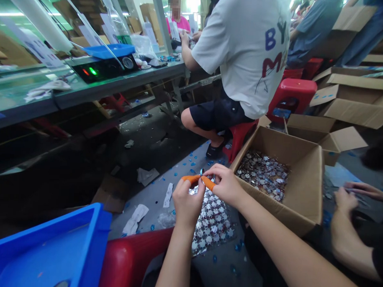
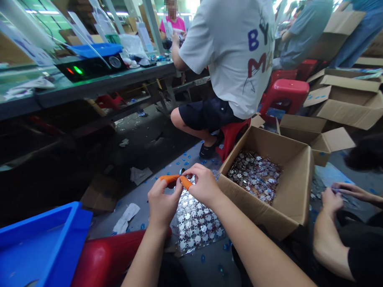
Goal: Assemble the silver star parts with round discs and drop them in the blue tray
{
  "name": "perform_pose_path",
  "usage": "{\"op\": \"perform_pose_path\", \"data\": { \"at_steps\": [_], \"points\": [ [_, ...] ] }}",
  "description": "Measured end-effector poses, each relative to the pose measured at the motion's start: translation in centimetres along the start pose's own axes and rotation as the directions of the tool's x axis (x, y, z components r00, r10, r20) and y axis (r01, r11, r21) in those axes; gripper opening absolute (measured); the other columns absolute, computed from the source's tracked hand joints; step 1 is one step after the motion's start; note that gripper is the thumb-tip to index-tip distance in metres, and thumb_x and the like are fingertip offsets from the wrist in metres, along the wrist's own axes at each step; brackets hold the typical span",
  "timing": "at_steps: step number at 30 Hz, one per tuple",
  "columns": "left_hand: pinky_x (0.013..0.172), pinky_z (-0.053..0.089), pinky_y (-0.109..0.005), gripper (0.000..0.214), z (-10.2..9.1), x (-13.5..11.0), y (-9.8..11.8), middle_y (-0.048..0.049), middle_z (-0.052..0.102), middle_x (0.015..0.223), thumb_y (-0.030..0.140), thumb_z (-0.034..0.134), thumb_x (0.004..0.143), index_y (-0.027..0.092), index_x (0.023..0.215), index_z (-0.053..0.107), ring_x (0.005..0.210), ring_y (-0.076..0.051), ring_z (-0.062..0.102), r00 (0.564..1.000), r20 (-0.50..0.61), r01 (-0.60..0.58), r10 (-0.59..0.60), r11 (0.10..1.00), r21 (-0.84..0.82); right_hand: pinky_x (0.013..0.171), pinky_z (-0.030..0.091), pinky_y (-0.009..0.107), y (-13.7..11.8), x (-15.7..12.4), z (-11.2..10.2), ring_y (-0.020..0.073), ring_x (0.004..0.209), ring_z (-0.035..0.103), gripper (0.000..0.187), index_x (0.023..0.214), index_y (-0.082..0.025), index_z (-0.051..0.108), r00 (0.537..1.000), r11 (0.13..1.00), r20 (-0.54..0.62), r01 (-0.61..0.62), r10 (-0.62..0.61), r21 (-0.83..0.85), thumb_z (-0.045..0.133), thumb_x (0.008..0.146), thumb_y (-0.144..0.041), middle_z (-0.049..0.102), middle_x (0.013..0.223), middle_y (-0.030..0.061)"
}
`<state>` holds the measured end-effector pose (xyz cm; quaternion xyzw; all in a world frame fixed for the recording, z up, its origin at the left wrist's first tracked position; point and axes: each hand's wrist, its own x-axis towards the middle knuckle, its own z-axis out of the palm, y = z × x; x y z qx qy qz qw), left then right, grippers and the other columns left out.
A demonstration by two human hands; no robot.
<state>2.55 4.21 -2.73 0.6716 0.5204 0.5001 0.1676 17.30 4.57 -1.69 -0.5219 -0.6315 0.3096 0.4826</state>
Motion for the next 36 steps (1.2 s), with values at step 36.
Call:
{"op": "perform_pose_path", "data": {
  "at_steps": [36],
  "points": [
    [0.068,0.049,-0.026,0.010,-0.2,0.0,-0.1,-0.0041,0.070,0.081,0.024,0.067,0.088,0.018,0.088,0.075,0.070,-0.015,0.061,0.998,0.033,-0.048,0.048,0.998,-0.027,0.047,0.033,0.023,0.1,0.0,0.9,0.0085,0.055,0.042,0.008,0.082,-0.015,0.070,0.990,0.982,-0.020,-0.137,0.140,0.129,0.066,0.076,-0.019,0.056,0.079,0.0020]
  ]
}}
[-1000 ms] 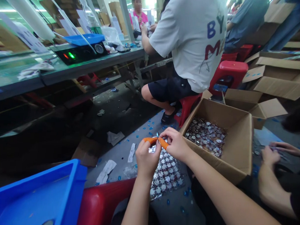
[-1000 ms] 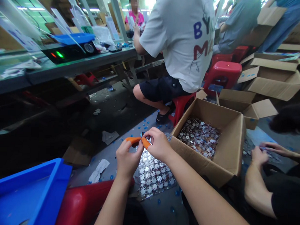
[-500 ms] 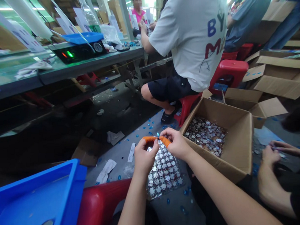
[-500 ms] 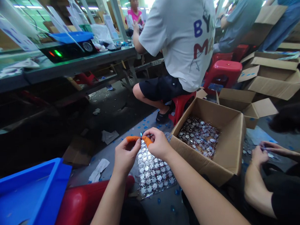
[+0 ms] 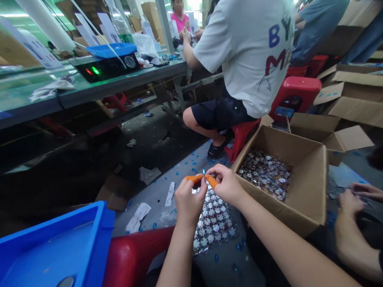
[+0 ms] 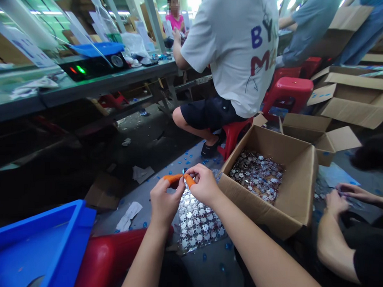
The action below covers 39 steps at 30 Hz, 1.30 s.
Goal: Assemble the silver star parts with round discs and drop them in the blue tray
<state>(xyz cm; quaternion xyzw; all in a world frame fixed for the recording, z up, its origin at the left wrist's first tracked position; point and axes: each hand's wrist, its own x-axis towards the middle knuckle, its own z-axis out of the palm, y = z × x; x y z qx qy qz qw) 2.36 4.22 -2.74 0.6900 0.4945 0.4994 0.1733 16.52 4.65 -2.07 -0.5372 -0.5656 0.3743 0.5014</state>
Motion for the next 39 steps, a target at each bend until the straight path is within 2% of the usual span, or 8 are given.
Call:
{"op": "perform_pose_path", "data": {
  "at_steps": [6,14,20,26,30,33,36,39],
  "points": [
    [0.066,0.048,-0.026,0.007,0.2,-0.2,-0.2,-0.0034,0.065,0.077,0.020,0.066,0.085,0.017,0.084,0.072,0.069,-0.015,0.059,0.999,-0.003,0.041,-0.041,0.997,0.064,0.048,0.034,0.023,0.5,-0.2,0.1,0.0084,0.055,0.042,0.006,0.082,-0.016,0.069,0.999,0.998,0.016,0.041,-0.040,-0.040,0.067,0.076,-0.018,0.056,0.080,0.0016],
    [0.066,0.047,-0.026,0.007,0.4,0.0,0.1,-0.0032,0.064,0.076,0.021,0.065,0.082,0.016,0.083,0.070,0.069,-0.015,0.058,0.983,0.018,0.184,-0.183,0.980,-0.072,0.055,0.041,0.024,0.5,-0.2,0.0,0.0113,0.064,0.050,0.007,0.085,-0.018,0.062,0.994,0.998,0.091,0.056,-0.053,-0.025,0.065,0.079,-0.020,0.058,0.087,0.0028],
    [0.071,0.050,-0.028,0.018,-0.1,0.2,-0.1,-0.0064,0.070,0.082,0.031,0.068,0.082,0.015,0.088,0.071,0.074,-0.017,0.063,0.906,0.148,0.422,-0.396,0.870,-0.256,0.052,0.036,0.023,0.2,-0.1,0.0,0.0113,0.060,0.047,0.021,0.086,-0.018,0.060,0.987,0.980,0.132,-0.109,0.087,0.167,0.072,0.075,-0.030,0.056,0.075,-0.0001],
    [0.073,0.051,-0.028,0.027,-0.5,0.6,-0.2,-0.0074,0.072,0.084,0.038,0.074,0.079,0.013,0.089,0.071,0.076,-0.017,0.065,0.842,0.300,0.539,-0.448,0.722,-0.433,0.049,0.029,0.022,0.9,0.4,-0.2,0.0095,0.057,0.042,0.032,0.086,-0.017,0.062,0.960,0.917,0.216,-0.244,0.181,0.316,0.080,0.072,-0.039,0.054,0.070,-0.0018],
    [0.075,0.053,-0.029,0.033,-0.6,0.8,-0.4,-0.0086,0.073,0.083,0.042,0.078,0.077,0.012,0.090,0.073,0.077,-0.018,0.067,0.810,0.349,0.586,-0.471,0.668,-0.459,0.049,0.030,0.022,0.9,0.5,-0.4,0.0096,0.056,0.043,0.033,0.088,-0.016,0.063,0.961,0.921,0.190,-0.253,0.203,0.295,0.080,0.072,-0.040,0.055,0.070,-0.0015],
    [0.079,0.055,-0.032,0.034,-0.6,0.8,-0.6,-0.0101,0.075,0.087,0.042,0.079,0.077,0.013,0.094,0.076,0.082,-0.021,0.069,0.822,0.299,0.569,-0.484,0.705,-0.423,0.049,0.031,0.022,0.6,0.3,-0.6,0.0096,0.056,0.042,0.024,0.087,-0.016,0.064,0.984,0.976,0.124,-0.145,0.126,0.162,0.076,0.075,-0.034,0.054,0.072,-0.0008],
    [0.081,0.055,-0.032,0.030,-0.7,0.6,-0.7,-0.0099,0.075,0.093,0.041,0.076,0.080,0.016,0.096,0.077,0.086,-0.022,0.070,0.875,0.225,0.483,-0.428,0.807,-0.341,0.048,0.031,0.023,0.4,0.0,-0.8,0.0081,0.055,0.040,0.012,0.086,-0.017,0.066,0.997,1.000,0.075,0.019,-0.019,0.007,0.070,0.079,-0.027,0.056,0.084,0.0017],
    [0.077,0.054,-0.031,0.023,-0.7,0.5,-0.5,-0.0085,0.074,0.091,0.038,0.074,0.083,0.018,0.093,0.078,0.082,-0.021,0.069,0.932,0.178,0.351,-0.315,0.908,-0.231,0.047,0.031,0.024,0.4,-0.2,-0.9,0.0069,0.051,0.037,0.005,0.086,-0.018,0.066,0.991,0.988,0.082,0.110,-0.102,-0.111,0.067,0.082,-0.022,0.055,0.086,0.0017]
  ]
}}
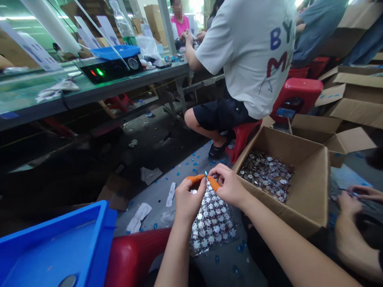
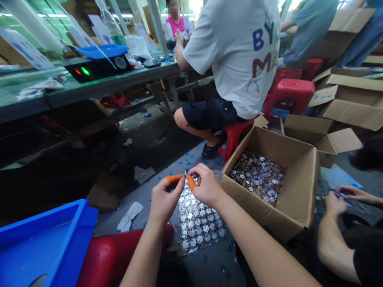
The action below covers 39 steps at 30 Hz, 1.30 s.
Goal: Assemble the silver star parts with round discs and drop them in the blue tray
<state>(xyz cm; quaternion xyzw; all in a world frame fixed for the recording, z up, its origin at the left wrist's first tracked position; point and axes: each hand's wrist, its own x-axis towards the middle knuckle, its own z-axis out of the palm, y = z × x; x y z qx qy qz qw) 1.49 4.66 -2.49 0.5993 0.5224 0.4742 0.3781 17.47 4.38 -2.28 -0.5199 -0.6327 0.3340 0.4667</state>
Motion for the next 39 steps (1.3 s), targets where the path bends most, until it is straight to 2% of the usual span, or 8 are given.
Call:
{"op": "perform_pose_path", "data": {
  "at_steps": [5,14,17,23,26,30,34,39],
  "points": [
    [0.071,0.052,-0.029,0.017,0.1,-0.1,0.0,-0.0067,0.073,0.086,0.034,0.070,0.085,0.019,0.089,0.077,0.075,-0.018,0.066,0.994,-0.003,-0.109,0.110,0.989,0.101,0.053,0.035,0.025,-0.2,-0.2,-0.3,0.0102,0.058,0.043,0.006,0.087,-0.020,0.065,0.996,0.986,0.056,0.078,-0.071,-0.148,0.063,0.083,-0.016,0.057,0.089,0.0028],
    [0.065,0.047,-0.027,0.013,0.4,-0.2,-0.2,-0.0040,0.068,0.075,0.028,0.067,0.083,0.017,0.080,0.074,0.067,-0.016,0.060,0.991,-0.016,-0.130,0.136,0.973,0.193,0.057,0.036,0.025,-0.4,-0.4,-0.6,0.0118,0.063,0.047,0.017,0.091,-0.020,0.065,0.987,0.954,0.126,0.132,-0.101,-0.270,0.061,0.079,-0.009,0.059,0.094,0.0037],
    [0.066,0.047,-0.027,0.013,0.5,-0.1,-0.1,-0.0041,0.068,0.074,0.028,0.067,0.081,0.017,0.080,0.072,0.067,-0.016,0.060,0.996,-0.050,-0.065,0.073,0.988,0.143,0.054,0.035,0.025,-0.4,-0.4,-0.4,0.0108,0.060,0.044,0.014,0.089,-0.020,0.065,0.990,0.976,0.107,0.109,-0.090,-0.189,0.062,0.079,-0.011,0.058,0.092,0.0034],
    [0.069,0.048,-0.027,0.023,0.6,0.2,-0.1,-0.0047,0.069,0.076,0.036,0.072,0.075,0.014,0.082,0.070,0.070,-0.016,0.061,0.984,-0.033,0.167,-0.176,0.969,-0.184,0.047,0.030,0.023,-0.3,0.2,0.2,0.0071,0.054,0.038,0.009,0.083,-0.018,0.064,0.995,0.991,0.096,-0.027,0.015,0.129,0.069,0.080,-0.025,0.054,0.086,0.0010],
    [0.069,0.048,-0.026,0.026,0.7,0.4,-0.3,-0.0025,0.066,0.073,0.037,0.074,0.074,0.014,0.081,0.069,0.068,-0.014,0.059,0.975,0.002,0.211,-0.224,0.919,-0.334,0.049,0.031,0.023,-0.3,0.5,0.3,0.0085,0.057,0.040,0.022,0.083,-0.017,0.064,0.984,0.944,0.133,-0.156,0.121,0.291,0.075,0.077,-0.035,0.053,0.076,-0.0011],
    [0.066,0.045,-0.023,0.028,0.7,0.5,-0.7,-0.0004,0.061,0.068,0.039,0.075,0.077,0.013,0.081,0.068,0.064,-0.011,0.054,0.972,0.062,0.228,-0.227,0.849,-0.477,0.054,0.036,0.023,-0.2,0.7,0.5,0.0100,0.060,0.046,0.039,0.086,-0.016,0.065,0.952,0.809,0.186,-0.305,0.243,0.502,0.084,0.067,-0.044,0.057,0.073,-0.0011],
    [0.068,0.046,-0.023,0.029,0.5,0.4,-0.3,-0.0013,0.062,0.070,0.041,0.077,0.079,0.013,0.083,0.070,0.066,-0.011,0.055,0.974,0.066,0.222,-0.216,0.856,-0.466,0.059,0.042,0.024,-0.3,0.8,0.6,0.0122,0.067,0.054,0.045,0.083,-0.016,0.067,0.938,0.724,0.146,-0.335,0.313,0.603,0.090,0.058,-0.045,0.063,0.079,0.0014],
    [0.075,0.052,-0.028,0.032,0.6,0.1,0.6,-0.0061,0.071,0.081,0.041,0.080,0.076,0.013,0.091,0.073,0.077,-0.017,0.065,0.977,0.028,0.209,-0.212,0.914,-0.349,0.061,0.044,0.025,-0.1,0.9,0.7,0.0118,0.066,0.055,0.045,0.083,-0.015,0.068,0.932,0.747,0.089,-0.335,0.350,0.574,0.091,0.056,-0.042,0.065,0.079,0.0019]
  ]
}}
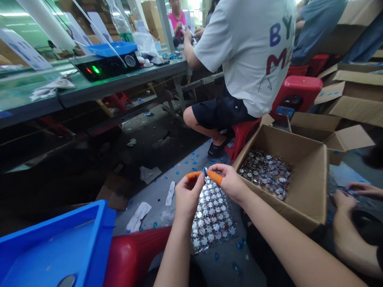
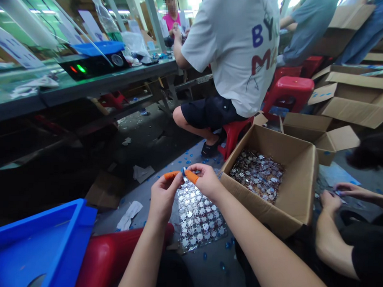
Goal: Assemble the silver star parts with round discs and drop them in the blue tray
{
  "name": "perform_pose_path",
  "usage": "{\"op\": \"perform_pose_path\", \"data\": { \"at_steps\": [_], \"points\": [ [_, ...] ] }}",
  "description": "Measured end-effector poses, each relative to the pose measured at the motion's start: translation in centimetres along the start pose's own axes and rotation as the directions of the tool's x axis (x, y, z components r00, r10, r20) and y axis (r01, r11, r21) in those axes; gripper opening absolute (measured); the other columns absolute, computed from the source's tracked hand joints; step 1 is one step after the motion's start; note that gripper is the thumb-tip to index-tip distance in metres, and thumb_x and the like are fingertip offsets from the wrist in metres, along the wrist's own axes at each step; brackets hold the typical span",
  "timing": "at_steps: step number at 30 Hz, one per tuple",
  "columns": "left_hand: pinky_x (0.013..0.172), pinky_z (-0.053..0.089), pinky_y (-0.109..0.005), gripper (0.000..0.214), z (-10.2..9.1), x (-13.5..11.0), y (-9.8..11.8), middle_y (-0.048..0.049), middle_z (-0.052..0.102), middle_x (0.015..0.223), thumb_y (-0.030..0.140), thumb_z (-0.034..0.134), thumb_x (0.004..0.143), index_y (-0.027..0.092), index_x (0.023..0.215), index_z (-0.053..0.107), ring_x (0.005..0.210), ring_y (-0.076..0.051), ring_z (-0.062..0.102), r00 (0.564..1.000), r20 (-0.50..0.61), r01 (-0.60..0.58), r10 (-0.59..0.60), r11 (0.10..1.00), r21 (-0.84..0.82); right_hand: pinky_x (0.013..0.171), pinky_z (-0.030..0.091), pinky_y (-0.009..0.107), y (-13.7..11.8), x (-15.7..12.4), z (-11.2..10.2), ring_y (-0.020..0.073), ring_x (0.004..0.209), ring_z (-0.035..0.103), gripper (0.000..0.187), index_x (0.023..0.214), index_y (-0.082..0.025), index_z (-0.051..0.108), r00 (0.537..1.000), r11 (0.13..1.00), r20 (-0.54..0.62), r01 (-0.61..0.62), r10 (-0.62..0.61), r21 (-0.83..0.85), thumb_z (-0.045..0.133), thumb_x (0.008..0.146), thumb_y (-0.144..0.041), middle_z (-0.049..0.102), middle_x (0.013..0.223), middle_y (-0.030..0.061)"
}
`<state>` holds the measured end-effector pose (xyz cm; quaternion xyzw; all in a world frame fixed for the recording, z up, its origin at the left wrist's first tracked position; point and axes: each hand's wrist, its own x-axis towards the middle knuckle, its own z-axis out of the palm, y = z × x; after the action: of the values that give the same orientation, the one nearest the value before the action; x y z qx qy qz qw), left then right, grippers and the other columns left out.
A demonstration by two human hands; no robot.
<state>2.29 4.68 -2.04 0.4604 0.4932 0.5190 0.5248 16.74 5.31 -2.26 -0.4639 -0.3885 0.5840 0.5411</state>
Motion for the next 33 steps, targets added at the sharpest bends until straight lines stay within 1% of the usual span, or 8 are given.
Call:
{"op": "perform_pose_path", "data": {
  "at_steps": [7,11,13,16,18,23,29,33],
  "points": [
    [0.069,0.051,-0.027,0.028,0.2,0.2,-0.8,-0.0069,0.071,0.079,0.038,0.075,0.077,0.012,0.088,0.070,0.072,-0.017,0.064,0.997,-0.059,-0.032,0.044,0.981,0.192,0.049,0.033,0.022,0.9,-0.1,-0.1,0.0084,0.056,0.044,0.036,0.087,-0.015,0.069,0.999,0.985,0.006,0.035,-0.034,-0.171,0.086,0.063,-0.037,0.061,0.072,-0.0005],
    [0.066,0.049,-0.026,0.024,-0.1,0.2,-0.7,-0.0056,0.070,0.077,0.035,0.072,0.078,0.013,0.087,0.069,0.068,-0.016,0.062,0.994,-0.077,-0.049,0.076,0.952,0.304,0.054,0.036,0.022,1.0,-0.1,0.3,0.0097,0.062,0.050,0.036,0.085,-0.014,0.069,1.000,0.999,-0.019,-0.004,0.003,-0.046,0.087,0.061,-0.034,0.064,0.076,0.0008],
    [0.066,0.049,-0.026,0.022,-0.3,0.2,-0.6,-0.0056,0.070,0.077,0.034,0.071,0.078,0.014,0.087,0.069,0.069,-0.016,0.063,0.991,-0.084,-0.067,0.102,0.936,0.344,0.050,0.031,0.021,0.6,0.0,0.3,0.0073,0.056,0.045,0.036,0.083,-0.013,0.069,0.998,0.998,-0.027,-0.053,0.053,0.025,0.086,0.060,-0.035,0.062,0.071,-0.0008],
    [0.067,0.050,-0.027,0.019,-0.5,0.2,-0.6,-0.0055,0.070,0.079,0.032,0.070,0.080,0.014,0.087,0.070,0.069,-0.016,0.063,0.982,-0.069,-0.135,0.178,0.905,0.404,0.044,0.015,0.022,-0.1,0.0,-0.1,0.0037,0.044,0.027,0.030,0.078,-0.013,0.068,0.982,0.977,0.057,-0.186,0.181,0.102,0.081,0.061,-0.034,0.046,0.050,-0.0080],
    [0.067,0.050,-0.027,0.016,-0.6,0.2,-0.7,-0.0049,0.069,0.079,0.031,0.070,0.081,0.015,0.086,0.071,0.070,-0.016,0.063,0.969,-0.050,-0.193,0.241,0.872,0.450,0.044,0.009,0.024,-0.6,0.0,-0.5,0.0030,0.041,0.020,0.026,0.077,-0.013,0.067,0.961,0.955,0.139,-0.258,0.238,0.144,0.077,0.063,-0.031,0.035,0.044,-0.0112],
    [0.068,0.049,-0.027,0.011,-0.8,0.3,-1.0,-0.0036,0.067,0.079,0.026,0.068,0.082,0.017,0.086,0.071,0.070,-0.015,0.061,0.920,-0.007,-0.321,0.393,0.762,0.562,0.046,0.007,0.025,-0.9,-0.1,-1.2,0.0026,0.040,0.015,0.021,0.082,-0.011,0.068,0.929,0.923,0.250,-0.326,0.272,0.206,0.070,0.065,-0.023,0.033,0.043,-0.0122],
    [0.067,0.049,-0.028,0.013,-0.9,0.4,-1.3,-0.0038,0.067,0.079,0.029,0.067,0.084,0.017,0.085,0.071,0.070,-0.016,0.061,0.918,-0.038,-0.300,0.395,0.753,0.586,0.045,0.007,0.023,-0.9,-0.2,-1.4,0.0024,0.040,0.014,0.018,0.081,-0.011,0.067,0.918,0.913,0.254,-0.358,0.305,0.196,0.066,0.064,-0.016,0.032,0.042,-0.0125],
    [0.069,0.049,-0.028,0.014,-1.0,0.5,-1.2,-0.0036,0.068,0.079,0.030,0.068,0.083,0.017,0.084,0.071,0.070,-0.016,0.061,0.923,-0.079,-0.265,0.376,0.772,0.577,0.043,0.010,0.021,-0.8,-0.2,-1.3,0.0014,0.040,0.016,0.013,0.074,-0.012,0.065,0.919,0.872,0.259,-0.371,0.296,0.319,0.073,0.064,-0.016,0.037,0.046,-0.0113]
  ]
}}
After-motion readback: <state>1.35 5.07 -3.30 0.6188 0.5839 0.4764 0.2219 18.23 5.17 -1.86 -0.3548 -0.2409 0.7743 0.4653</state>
